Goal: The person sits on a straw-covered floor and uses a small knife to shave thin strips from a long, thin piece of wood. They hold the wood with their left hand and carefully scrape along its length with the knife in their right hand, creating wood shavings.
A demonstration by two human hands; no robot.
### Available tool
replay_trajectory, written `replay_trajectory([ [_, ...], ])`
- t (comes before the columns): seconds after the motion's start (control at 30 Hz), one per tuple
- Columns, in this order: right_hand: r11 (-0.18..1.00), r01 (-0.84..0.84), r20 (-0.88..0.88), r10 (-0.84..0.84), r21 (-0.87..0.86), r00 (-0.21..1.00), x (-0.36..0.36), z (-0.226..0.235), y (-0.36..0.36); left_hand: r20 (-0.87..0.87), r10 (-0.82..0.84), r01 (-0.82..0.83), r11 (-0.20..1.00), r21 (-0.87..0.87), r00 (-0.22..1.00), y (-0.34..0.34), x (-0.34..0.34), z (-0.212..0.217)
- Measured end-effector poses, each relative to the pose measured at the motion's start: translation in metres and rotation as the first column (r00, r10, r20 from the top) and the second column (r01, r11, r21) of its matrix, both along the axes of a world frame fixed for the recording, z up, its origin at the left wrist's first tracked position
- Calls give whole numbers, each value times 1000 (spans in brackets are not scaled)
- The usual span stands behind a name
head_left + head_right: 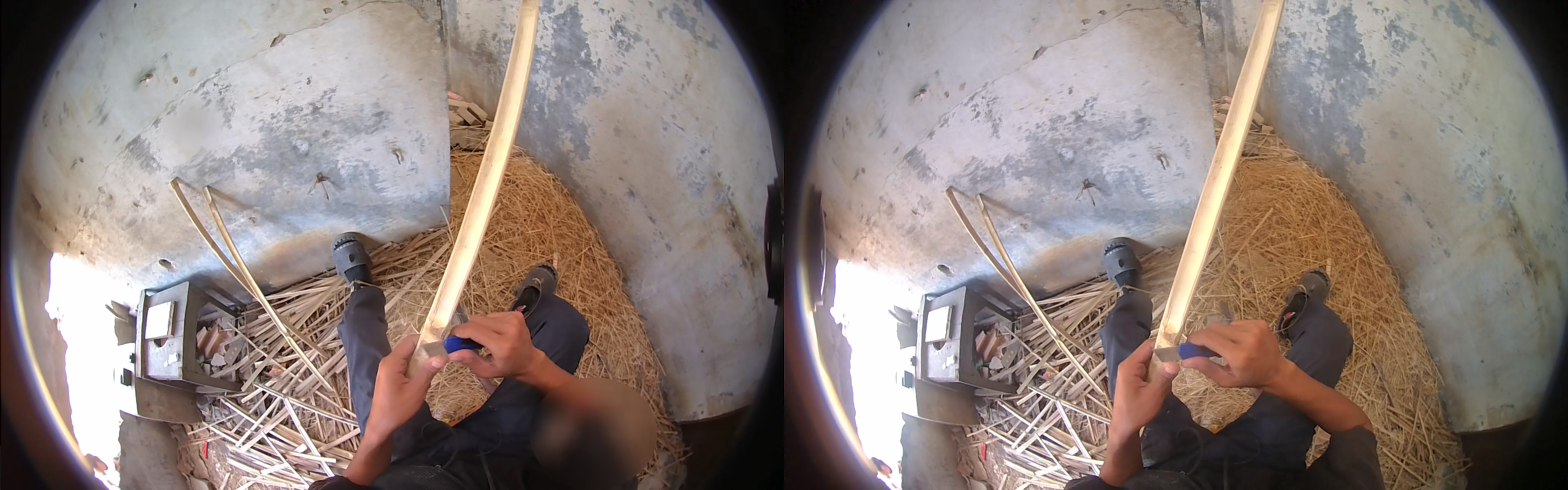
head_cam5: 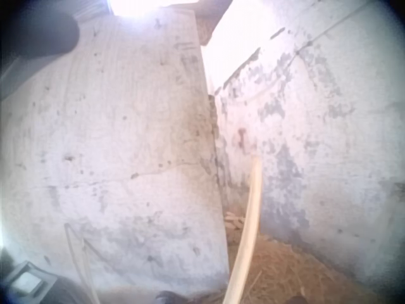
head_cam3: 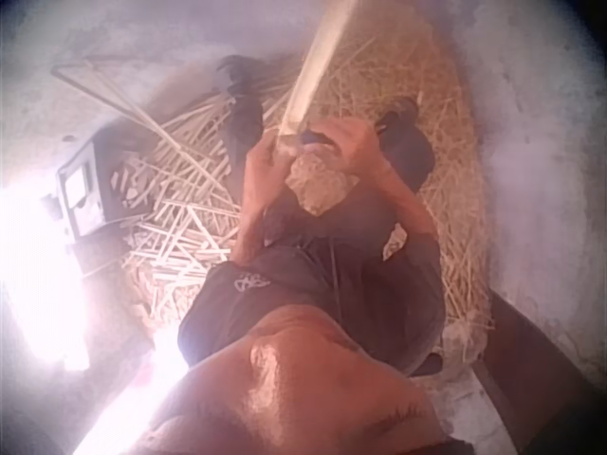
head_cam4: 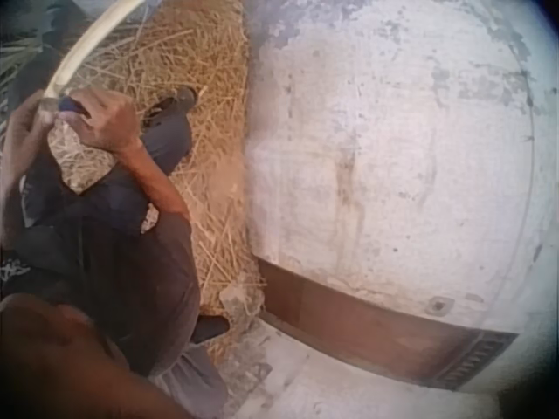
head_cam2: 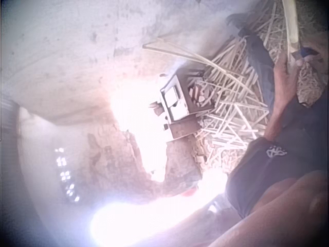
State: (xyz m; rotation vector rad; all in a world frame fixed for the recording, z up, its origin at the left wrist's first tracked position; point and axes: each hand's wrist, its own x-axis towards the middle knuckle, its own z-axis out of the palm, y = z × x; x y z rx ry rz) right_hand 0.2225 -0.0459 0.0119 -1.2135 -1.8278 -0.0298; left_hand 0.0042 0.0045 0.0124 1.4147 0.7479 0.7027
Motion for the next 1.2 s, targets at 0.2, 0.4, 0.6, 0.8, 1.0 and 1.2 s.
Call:
replay_trajectory([
  [0.2,996,86,9,-86,11,996,6,8,-1,25,-6,2,988,155,1000,2,0,-2],
  [0.4,995,77,122,-84,55,989,6,20,-1,-60,30,-21,990,143,998,-1,1,7],
  [0.6,990,128,192,-139,65,972,6,24,-3,-116,81,-58,980,188,990,-3,2,15],
  [0.8,954,271,148,-289,128,946,24,32,2,-180,112,-66,968,240,977,-8,4,16],
  [1.0,969,217,135,-233,120,963,29,25,5,-180,129,-70,951,300,975,-7,0,3],
  [1.2,991,121,164,-128,53,978,7,18,-2,-191,122,-76,970,233,974,-7,5,13],
])
